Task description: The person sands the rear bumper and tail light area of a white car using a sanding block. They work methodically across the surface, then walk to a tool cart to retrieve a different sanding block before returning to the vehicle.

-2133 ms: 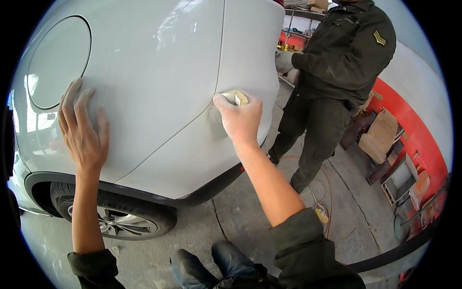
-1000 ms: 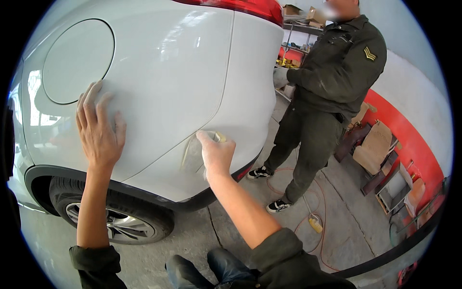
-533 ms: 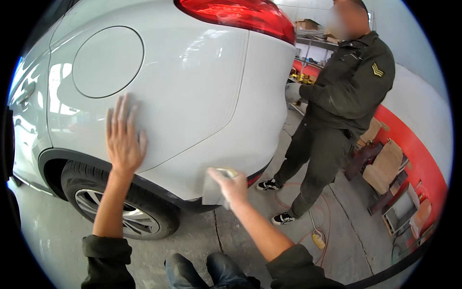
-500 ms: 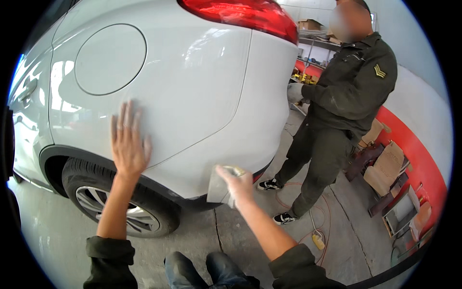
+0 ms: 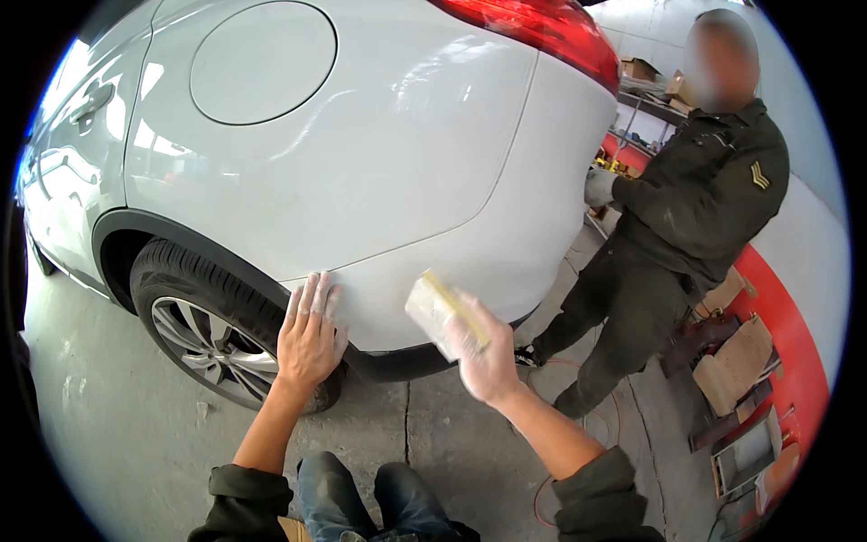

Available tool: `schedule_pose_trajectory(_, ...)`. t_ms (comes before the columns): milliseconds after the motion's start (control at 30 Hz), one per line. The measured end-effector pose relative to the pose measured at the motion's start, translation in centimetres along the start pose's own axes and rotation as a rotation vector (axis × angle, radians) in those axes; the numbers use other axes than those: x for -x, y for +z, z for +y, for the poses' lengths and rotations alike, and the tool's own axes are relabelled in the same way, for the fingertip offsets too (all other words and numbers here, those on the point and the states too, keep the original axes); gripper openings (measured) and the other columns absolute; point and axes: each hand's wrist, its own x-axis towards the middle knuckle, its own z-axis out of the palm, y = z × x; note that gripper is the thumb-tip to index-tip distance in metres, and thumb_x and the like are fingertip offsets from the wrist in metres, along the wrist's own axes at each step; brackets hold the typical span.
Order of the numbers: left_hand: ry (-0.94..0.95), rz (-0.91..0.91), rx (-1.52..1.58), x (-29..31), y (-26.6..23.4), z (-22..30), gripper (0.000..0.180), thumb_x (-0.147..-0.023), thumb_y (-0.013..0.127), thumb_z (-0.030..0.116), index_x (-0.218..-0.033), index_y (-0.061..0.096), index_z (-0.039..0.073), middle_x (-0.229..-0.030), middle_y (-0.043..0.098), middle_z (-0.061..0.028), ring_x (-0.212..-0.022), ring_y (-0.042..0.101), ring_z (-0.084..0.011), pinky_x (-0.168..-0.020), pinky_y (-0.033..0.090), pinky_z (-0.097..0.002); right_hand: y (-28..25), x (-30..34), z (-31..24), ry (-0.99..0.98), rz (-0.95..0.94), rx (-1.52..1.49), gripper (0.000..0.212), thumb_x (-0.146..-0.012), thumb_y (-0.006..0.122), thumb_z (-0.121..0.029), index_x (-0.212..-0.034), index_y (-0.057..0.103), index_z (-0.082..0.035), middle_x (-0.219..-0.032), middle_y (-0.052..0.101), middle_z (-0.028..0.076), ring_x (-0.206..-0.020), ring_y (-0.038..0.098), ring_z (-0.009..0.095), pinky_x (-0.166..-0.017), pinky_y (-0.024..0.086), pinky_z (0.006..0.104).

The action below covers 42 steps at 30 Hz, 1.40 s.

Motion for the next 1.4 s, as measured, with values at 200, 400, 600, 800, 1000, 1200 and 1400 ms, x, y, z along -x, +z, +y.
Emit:
schedule_pose_trajectory(200,-0.126,0.025,0.040,0.8,-0.3,0.9,0.070,-0.084,0.071,0.017,-0.144,0.045,-0.007,-0.158,0.036,-0.0268,-0.149,0.034,-0.0423,-0.122,0.031,-0.0530,0.5,-3.8,3.2,-1.058,-0.469,0.806,0.031,-0.097,0.057,-0.023,-0.127,0.065,-0.025,-0.141,0.063,0.008,-0.130,0.060,0.024,-0.108,0.051,0.0370)
schedule_pose_trajectory(400,-0.390,-0.006,0.160,4.5,-2.4,2.0,0.079,-0.078,0.074,0.006,-0.147,0.037,-0.007,-0.158,0.031,-0.0319,-0.149,0.030,-0.0484,-0.122,0.029,-0.0537,-0.1,-7.2,8.1,-1.227,-0.533,0.933,0.038,-0.099,0.053,-0.019,-0.137,0.059,-0.019,-0.148,0.058,0.003,-0.138,0.051,0.018,-0.118,0.042,0.0347)
schedule_pose_trajectory(600,-0.558,-0.200,0.243,15.2,-5.3,4.6,0.077,-0.079,0.070,-0.002,-0.148,0.036,-0.003,-0.159,0.025,-0.0362,-0.149,0.026,-0.0536,-0.120,0.027,-0.0576,-0.4,-10.3,8.9,-1.345,-0.545,0.860,0.042,-0.100,0.051,-0.018,-0.142,0.055,-0.016,-0.146,0.059,0.002,-0.139,0.051,0.016,-0.122,0.037,0.0351)
schedule_pose_trajectory(800,-0.699,-0.301,0.217,21.7,-5.0,9.6,0.065,-0.086,0.068,0.005,-0.145,0.042,0.000,-0.154,0.034,-0.0330,-0.142,0.036,-0.0511,-0.115,0.036,-0.0564,-1.0,-11.6,8.5,-1.356,-0.552,0.840,0.035,-0.099,0.059,-0.017,-0.134,0.061,-0.022,-0.143,0.062,-0.005,-0.133,0.058,0.012,-0.117,0.041,0.0326)
schedule_pose_trajectory(1000,-0.827,-0.417,0.325,26.6,-3.4,13.0,0.065,-0.093,0.067,0.019,-0.148,0.039,-0.001,-0.158,0.029,-0.0312,-0.143,0.029,-0.0535,-0.118,0.029,-0.0598,-1.4,-12.5,8.9,-1.392,-0.523,0.825,0.038,-0.099,0.055,-0.020,-0.137,0.055,-0.016,-0.147,0.059,0.001,-0.138,0.052,0.016,-0.119,0.041,0.0314)
schedule_pose_trajectory(1200,-0.816,-0.457,0.342,25.9,-3.0,13.4,0.061,-0.095,0.066,0.021,-0.146,0.042,0.000,-0.155,0.034,-0.0310,-0.142,0.033,-0.0519,-0.117,0.032,-0.0581,-1.0,-12.4,8.5,-1.342,-0.545,0.798,0.039,-0.099,0.054,-0.017,-0.139,0.055,-0.016,-0.148,0.058,0.003,-0.137,0.054,0.017,-0.117,0.044,0.0311)
schedule_pose_trajectory(1400,-0.788,-0.446,0.337,25.0,-2.8,12.6,0.059,-0.095,0.067,0.021,-0.145,0.043,0.000,-0.154,0.035,-0.0304,-0.140,0.034,-0.0514,-0.117,0.033,-0.0572,-1.0,-12.9,7.2,-1.320,-0.608,0.741,0.040,-0.098,0.052,-0.016,-0.137,0.058,-0.014,-0.145,0.061,0.007,-0.132,0.059,0.020,-0.116,0.045,0.0343)
